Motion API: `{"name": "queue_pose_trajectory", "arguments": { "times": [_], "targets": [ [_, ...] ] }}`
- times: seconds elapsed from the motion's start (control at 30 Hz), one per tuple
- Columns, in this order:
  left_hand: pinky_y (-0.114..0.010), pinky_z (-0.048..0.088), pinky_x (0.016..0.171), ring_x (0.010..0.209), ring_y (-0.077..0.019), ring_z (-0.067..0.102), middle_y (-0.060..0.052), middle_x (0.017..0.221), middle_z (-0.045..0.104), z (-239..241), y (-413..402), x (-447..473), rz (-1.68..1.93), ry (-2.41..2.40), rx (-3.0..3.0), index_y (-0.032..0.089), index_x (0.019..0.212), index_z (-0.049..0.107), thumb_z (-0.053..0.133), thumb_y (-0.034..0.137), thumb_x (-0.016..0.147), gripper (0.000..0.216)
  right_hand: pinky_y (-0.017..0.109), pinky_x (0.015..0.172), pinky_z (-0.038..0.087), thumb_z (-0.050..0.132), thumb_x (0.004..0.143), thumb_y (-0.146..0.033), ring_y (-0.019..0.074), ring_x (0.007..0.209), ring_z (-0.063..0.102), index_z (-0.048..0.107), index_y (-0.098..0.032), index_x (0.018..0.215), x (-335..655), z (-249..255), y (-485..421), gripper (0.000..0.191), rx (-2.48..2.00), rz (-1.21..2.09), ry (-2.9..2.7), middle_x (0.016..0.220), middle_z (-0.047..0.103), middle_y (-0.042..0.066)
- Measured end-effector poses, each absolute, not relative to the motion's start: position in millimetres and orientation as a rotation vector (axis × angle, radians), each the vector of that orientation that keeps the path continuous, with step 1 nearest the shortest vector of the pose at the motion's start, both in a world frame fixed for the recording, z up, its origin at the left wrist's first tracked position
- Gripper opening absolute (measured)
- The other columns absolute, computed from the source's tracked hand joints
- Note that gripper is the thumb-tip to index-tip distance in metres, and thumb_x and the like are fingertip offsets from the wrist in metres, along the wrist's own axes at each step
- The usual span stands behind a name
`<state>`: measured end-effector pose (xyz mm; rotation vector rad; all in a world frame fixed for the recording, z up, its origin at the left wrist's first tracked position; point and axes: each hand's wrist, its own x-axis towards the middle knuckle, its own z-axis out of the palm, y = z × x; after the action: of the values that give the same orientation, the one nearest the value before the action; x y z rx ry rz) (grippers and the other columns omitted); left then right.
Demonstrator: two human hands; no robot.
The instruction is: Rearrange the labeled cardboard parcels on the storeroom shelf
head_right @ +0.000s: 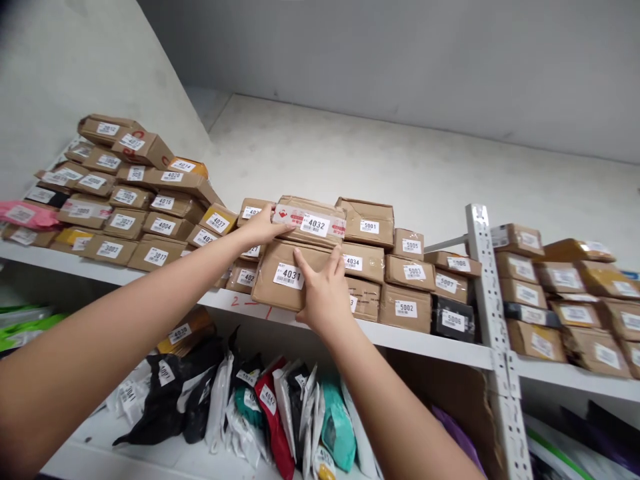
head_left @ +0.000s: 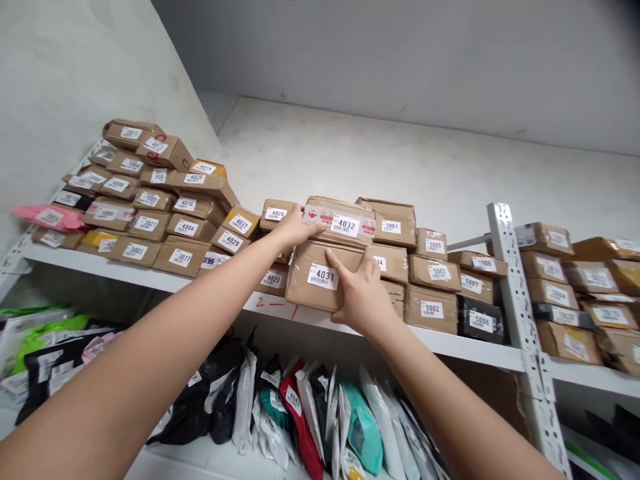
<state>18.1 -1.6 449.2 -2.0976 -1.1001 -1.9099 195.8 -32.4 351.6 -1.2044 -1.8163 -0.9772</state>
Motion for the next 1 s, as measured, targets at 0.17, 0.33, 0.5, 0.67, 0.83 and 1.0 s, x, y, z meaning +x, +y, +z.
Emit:
{"name": "queue_pose_trajectory", "arguments": {
  "times": [0.17, 0.33, 0.5, 0.67, 0.83, 1.0],
  "targets": [
    [-0.043, 0.044, 0.099, 0.121, -0.0323, 0.056, -0.021, 0.133, 0.058, 445, 15, 22, -1.838, -1.156, -2.096, 0.015, 0.125, 0.045, 0.068, 0.039, 0.079, 0.056, 0.067, 0.096, 0.043, 0.090, 0.046, -0.030, 0.0591, 0.135, 0.023, 0.023, -0.039, 0.149, 184, 351, -9, 0.123, -1.095, -0.944, -1.874, 0.159, -0.012, 0.015],
    [-0.043, 0.040, 0.106, 0.129, -0.0319, 0.050, -0.024, 0.139, 0.052, 434, 36, 28, -1.855, -1.168, -2.029, 0.010, 0.131, 0.043, 0.058, 0.031, 0.086, 0.052, 0.067, 0.103, 0.035, 0.089, 0.048, -0.032, 0.0579, 0.135, 0.025, 0.022, -0.034, 0.151, 203, 355, 23, 0.123, -1.065, -0.951, -1.930, 0.159, -0.006, 0.021],
    [-0.046, 0.041, 0.104, 0.128, -0.0344, 0.050, -0.027, 0.135, 0.052, 414, 61, 31, -1.890, -1.165, -1.918, 0.006, 0.135, 0.041, 0.049, 0.029, 0.091, 0.051, 0.066, 0.111, 0.025, 0.089, 0.047, -0.053, 0.0550, 0.140, 0.020, 0.025, -0.026, 0.152, 225, 353, 53, 0.126, -0.972, -1.099, -1.932, 0.159, 0.004, 0.024],
    [-0.042, 0.043, 0.102, 0.123, -0.0301, 0.052, -0.023, 0.127, 0.057, 390, 82, 38, -1.882, -1.074, -1.827, 0.009, 0.132, 0.044, 0.039, 0.030, 0.095, 0.043, 0.067, 0.108, 0.029, 0.079, 0.048, -0.072, 0.0568, 0.137, 0.023, 0.029, -0.024, 0.151, 222, 352, 71, 0.124, -0.955, -1.170, -1.901, 0.160, 0.009, 0.023],
    [-0.045, 0.038, 0.105, 0.121, -0.0308, 0.049, -0.018, 0.121, 0.055, 379, 80, 20, -1.915, -1.043, -1.556, 0.014, 0.118, 0.053, 0.041, 0.023, 0.091, 0.031, 0.069, 0.105, 0.031, 0.066, 0.064, -0.076, 0.0568, 0.136, 0.024, 0.031, -0.028, 0.150, 218, 347, 87, 0.104, -0.896, -1.203, -1.804, 0.161, 0.008, 0.018],
    [-0.053, 0.027, 0.112, 0.134, -0.0420, 0.033, -0.026, 0.142, 0.031, 381, 79, -51, -1.925, -1.409, -0.944, 0.011, 0.136, 0.037, 0.077, 0.033, 0.066, 0.084, 0.067, 0.108, 0.030, 0.070, 0.064, -0.072, 0.0570, 0.136, 0.023, 0.029, -0.032, 0.150, 219, 343, 100, 0.104, -0.843, -1.233, -1.734, 0.163, -0.001, 0.012]
  ]
}}
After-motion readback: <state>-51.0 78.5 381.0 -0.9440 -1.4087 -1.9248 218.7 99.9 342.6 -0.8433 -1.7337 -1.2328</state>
